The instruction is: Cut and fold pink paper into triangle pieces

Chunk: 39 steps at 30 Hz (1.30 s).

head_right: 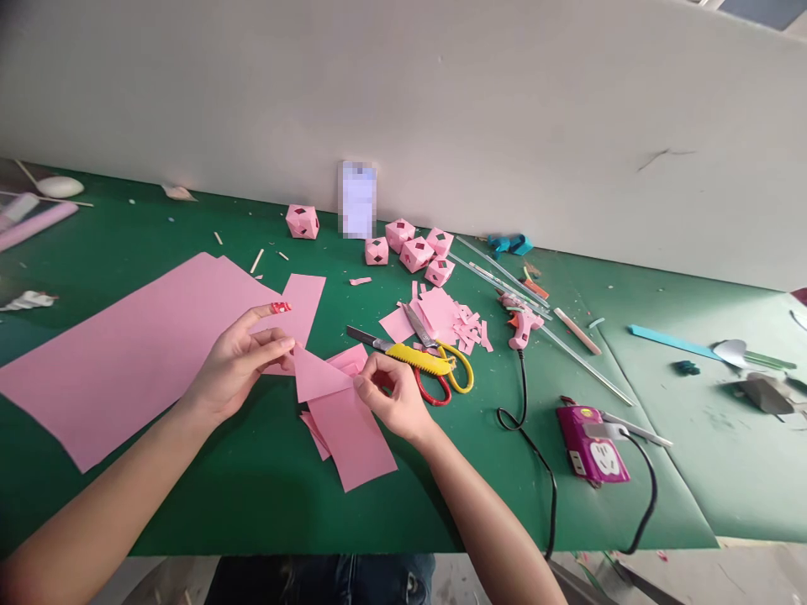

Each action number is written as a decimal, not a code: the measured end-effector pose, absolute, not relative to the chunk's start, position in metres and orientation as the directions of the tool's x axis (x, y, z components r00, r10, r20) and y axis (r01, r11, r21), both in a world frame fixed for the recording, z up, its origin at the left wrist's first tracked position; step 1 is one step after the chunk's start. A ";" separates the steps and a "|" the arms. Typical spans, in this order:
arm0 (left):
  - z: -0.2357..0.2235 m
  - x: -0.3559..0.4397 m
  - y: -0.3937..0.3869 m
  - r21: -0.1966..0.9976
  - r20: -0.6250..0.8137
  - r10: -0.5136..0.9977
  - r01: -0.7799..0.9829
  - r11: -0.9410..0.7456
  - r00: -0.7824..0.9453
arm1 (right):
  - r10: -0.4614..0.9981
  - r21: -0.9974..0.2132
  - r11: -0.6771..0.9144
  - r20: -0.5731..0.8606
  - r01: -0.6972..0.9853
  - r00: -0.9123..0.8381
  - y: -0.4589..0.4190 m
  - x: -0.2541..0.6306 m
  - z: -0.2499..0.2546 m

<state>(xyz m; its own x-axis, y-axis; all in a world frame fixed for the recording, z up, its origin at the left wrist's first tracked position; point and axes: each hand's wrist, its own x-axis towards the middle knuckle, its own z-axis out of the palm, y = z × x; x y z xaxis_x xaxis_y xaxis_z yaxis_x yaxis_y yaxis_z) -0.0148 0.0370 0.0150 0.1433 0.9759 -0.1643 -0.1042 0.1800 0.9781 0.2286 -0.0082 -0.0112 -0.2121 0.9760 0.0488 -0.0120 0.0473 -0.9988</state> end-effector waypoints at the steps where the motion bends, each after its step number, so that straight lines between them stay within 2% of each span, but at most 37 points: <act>1: 0.012 -0.014 0.037 0.989 -0.115 0.987 -0.076 0.123 0.109 | 0.978 -0.999 0.040 0.044 -0.022 -0.205 -0.009 0.228 -0.011; 3: 0.005 -0.012 0.036 0.997 0.072 0.997 0.022 -0.073 0.020 | 0.983 -0.999 0.022 0.029 -0.041 -0.183 -0.009 0.227 -0.009; 5: -0.004 -0.010 0.035 0.923 0.343 0.939 0.190 -0.335 -0.009 | 0.987 -0.998 0.000 0.010 -0.066 -0.161 -0.009 0.227 -0.008; 7: -0.011 -0.009 0.034 0.724 0.598 0.799 0.382 -0.575 0.068 | 0.988 -0.995 -0.029 -0.013 -0.100 -0.155 -0.008 0.227 -0.008; 9: -0.016 -0.008 0.034 0.447 0.753 0.619 0.516 -0.731 0.225 | 0.988 -0.989 -0.051 -0.030 -0.138 -0.150 -0.007 0.227 -0.009; 11: -0.018 -0.006 0.034 0.223 0.790 0.484 0.559 -0.799 0.377 | 0.989 -0.985 -0.062 -0.038 -0.163 -0.146 -0.006 0.228 -0.010; 12: -0.018 -0.005 0.034 0.154 0.790 0.442 0.561 -0.813 0.424 | 0.988 -0.983 -0.066 -0.040 -0.170 -0.150 -0.006 0.228 -0.010; 14: -0.018 -0.004 0.032 0.084 0.791 0.395 0.557 -0.826 0.467 | 0.984 -0.982 -0.079 -0.049 -0.171 -0.173 -0.006 0.227 -0.010; 18: -0.016 -0.002 0.029 0.034 0.780 0.371 0.558 -0.829 0.503 | 0.974 -0.981 -0.113 -0.078 -0.158 -0.214 -0.008 0.223 -0.007; 23: -0.013 -0.002 0.028 0.035 0.766 0.374 0.547 -0.836 0.522 | 0.981 -0.989 -0.068 -0.042 -0.130 -0.191 -0.008 0.222 -0.006; 26: -0.013 -0.002 0.029 0.085 0.766 0.393 0.525 -0.847 0.509 | 0.982 -0.993 0.031 0.051 -0.110 -0.184 -0.008 0.224 -0.010; 29: -0.017 -0.002 0.028 0.159 0.752 0.424 0.486 -0.859 0.504 | 0.981 -0.992 0.059 0.078 -0.112 -0.178 -0.008 0.223 -0.015; 34: -0.022 0.005 0.020 0.384 0.679 0.543 0.392 -0.836 0.493 | 0.985 -0.981 0.028 0.061 -0.192 -0.164 -0.009 0.222 -0.013; 39: -0.021 0.011 0.010 0.621 0.563 0.676 0.296 -0.726 0.476 | 0.988 -0.971 -0.008 0.029 -0.238 -0.154 -0.009 0.221 -0.008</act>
